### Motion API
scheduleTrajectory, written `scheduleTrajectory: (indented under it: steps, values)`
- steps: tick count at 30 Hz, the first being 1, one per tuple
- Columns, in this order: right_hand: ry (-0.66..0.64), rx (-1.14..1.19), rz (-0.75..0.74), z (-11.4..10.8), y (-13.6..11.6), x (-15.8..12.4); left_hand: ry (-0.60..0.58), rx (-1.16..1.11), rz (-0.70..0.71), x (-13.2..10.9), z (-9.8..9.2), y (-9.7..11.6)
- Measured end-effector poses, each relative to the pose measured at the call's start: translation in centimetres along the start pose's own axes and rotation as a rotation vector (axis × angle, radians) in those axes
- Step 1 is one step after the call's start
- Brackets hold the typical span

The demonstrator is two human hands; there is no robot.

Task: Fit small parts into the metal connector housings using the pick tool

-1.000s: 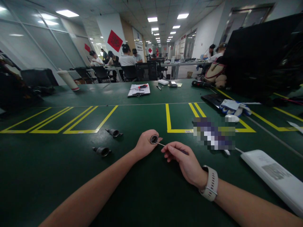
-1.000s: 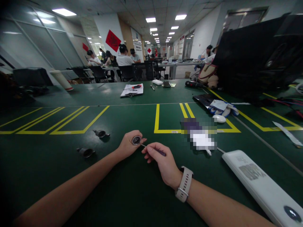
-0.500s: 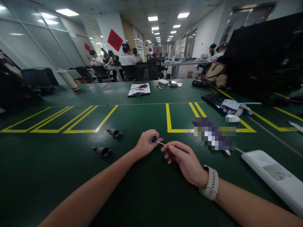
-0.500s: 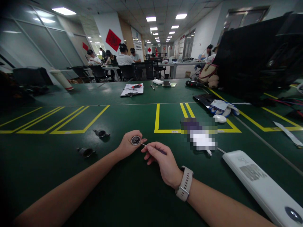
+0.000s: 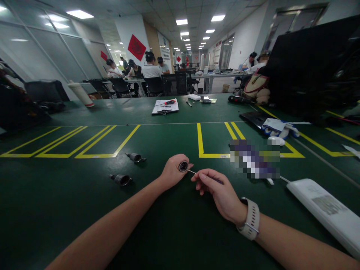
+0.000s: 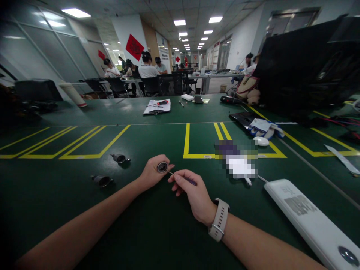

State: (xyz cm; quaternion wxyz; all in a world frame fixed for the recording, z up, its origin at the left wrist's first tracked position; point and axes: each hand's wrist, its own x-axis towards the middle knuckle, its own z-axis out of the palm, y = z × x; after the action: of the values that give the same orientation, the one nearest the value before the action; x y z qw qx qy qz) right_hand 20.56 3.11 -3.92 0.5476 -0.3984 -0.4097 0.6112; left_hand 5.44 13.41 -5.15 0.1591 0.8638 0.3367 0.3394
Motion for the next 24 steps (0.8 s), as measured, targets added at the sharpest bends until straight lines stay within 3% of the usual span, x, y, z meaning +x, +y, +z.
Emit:
scheduleTrajectory:
  steps: [11,24]
  values:
    - [-0.027,0.014,-0.009,-0.14,-0.05,-0.07,-0.054,-0.180,-0.026,0.14,-0.32,0.07]
    - [0.030,0.115,0.029,-0.43,-0.34,0.39,-0.120,-0.175,-0.025,0.12,-0.22,-0.08]
